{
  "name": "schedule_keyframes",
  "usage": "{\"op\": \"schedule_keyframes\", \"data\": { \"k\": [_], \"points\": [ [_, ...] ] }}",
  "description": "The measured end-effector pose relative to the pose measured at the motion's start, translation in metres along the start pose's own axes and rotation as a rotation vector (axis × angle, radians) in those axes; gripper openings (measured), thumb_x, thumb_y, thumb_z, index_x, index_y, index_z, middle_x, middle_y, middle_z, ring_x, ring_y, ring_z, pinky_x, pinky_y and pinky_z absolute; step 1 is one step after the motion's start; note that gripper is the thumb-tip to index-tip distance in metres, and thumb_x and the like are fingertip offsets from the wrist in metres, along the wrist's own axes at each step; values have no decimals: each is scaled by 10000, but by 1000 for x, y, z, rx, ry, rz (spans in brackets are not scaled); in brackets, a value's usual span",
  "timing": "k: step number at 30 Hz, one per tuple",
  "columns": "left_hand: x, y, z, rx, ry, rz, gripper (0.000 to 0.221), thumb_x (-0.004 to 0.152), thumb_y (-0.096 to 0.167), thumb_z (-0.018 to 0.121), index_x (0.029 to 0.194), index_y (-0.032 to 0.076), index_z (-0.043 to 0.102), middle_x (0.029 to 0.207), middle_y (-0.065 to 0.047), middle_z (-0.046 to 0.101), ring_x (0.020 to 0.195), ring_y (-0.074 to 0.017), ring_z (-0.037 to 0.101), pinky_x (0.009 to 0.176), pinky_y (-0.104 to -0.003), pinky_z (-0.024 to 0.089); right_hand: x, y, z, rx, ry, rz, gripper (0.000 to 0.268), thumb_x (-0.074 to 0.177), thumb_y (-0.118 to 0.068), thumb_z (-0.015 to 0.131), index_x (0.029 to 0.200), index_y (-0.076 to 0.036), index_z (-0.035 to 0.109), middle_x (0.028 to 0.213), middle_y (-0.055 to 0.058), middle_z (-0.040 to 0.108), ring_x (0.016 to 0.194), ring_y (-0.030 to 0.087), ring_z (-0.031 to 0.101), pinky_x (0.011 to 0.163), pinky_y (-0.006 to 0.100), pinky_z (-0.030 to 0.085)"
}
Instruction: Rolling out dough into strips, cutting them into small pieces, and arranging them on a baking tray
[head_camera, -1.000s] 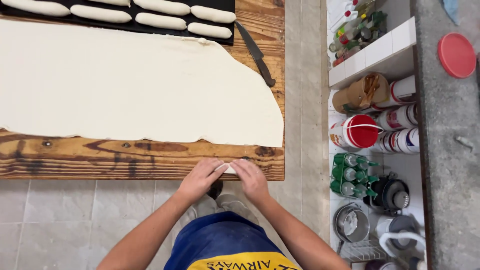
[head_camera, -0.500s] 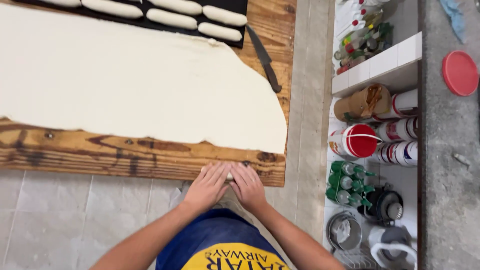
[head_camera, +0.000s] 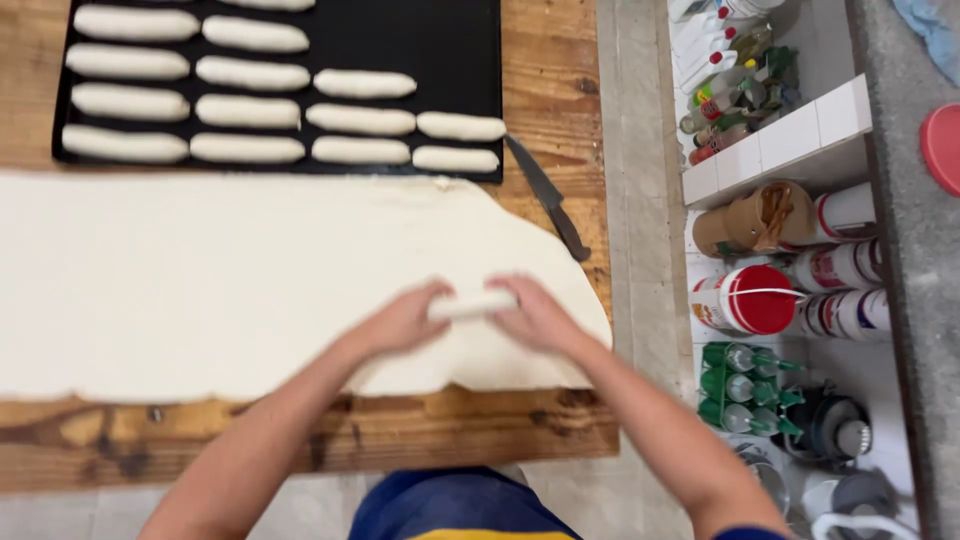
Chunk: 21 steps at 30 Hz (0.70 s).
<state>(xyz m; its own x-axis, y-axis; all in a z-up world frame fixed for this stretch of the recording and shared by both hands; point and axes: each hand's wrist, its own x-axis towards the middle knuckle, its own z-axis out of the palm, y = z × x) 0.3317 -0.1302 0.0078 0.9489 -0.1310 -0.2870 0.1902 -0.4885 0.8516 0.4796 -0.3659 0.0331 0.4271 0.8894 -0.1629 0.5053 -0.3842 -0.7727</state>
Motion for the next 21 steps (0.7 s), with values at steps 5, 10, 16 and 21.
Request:
{"op": "schedule_keyframes", "data": {
  "k": [5, 10, 16, 21],
  "points": [
    [132, -21, -181, 146, 252, 179, 482, 848, 71, 735, 1297, -51, 608, 1232, -303, 638, 1277, -493, 546, 1146, -550, 385, 194, 5, -85, -53, 208, -58, 513, 859, -264, 813, 1333, -171, 642, 1250, 133, 685, 1269, 339, 608, 1115, 479, 438],
    [216, -31, -256, 197, 323, 77, 376, 799, 68, 784, 1167, 130, 748, 1078, -80, 670, 1055, -304, 612, 963, -418, 473, 306, 43, -108, 105, 317, -91, 414, 836, -25, 796, 1215, -122, 664, 1172, 74, 687, 1145, 266, 625, 1025, 396, 446],
    [258, -57, -260, 279, 253, 14, 424, 786, 208, 860, 1197, 228, 757, 1096, 17, 713, 1105, -266, 509, 1004, -456, 263, 329, 72, -126, -336, 153, -54, 376, 833, -164, 832, 1160, -197, 650, 1071, -1, 687, 976, 248, 609, 816, 391, 452],
    [263, -80, -248, 459, 358, 177, 362, 770, 333, 875, 1111, 255, 780, 959, 37, 729, 980, -264, 556, 887, -440, 286, 323, 67, -135, -609, 109, -179, 385, 855, -244, 836, 1193, -171, 666, 1033, 49, 648, 975, 309, 575, 768, 455, 488]
  ]
}}
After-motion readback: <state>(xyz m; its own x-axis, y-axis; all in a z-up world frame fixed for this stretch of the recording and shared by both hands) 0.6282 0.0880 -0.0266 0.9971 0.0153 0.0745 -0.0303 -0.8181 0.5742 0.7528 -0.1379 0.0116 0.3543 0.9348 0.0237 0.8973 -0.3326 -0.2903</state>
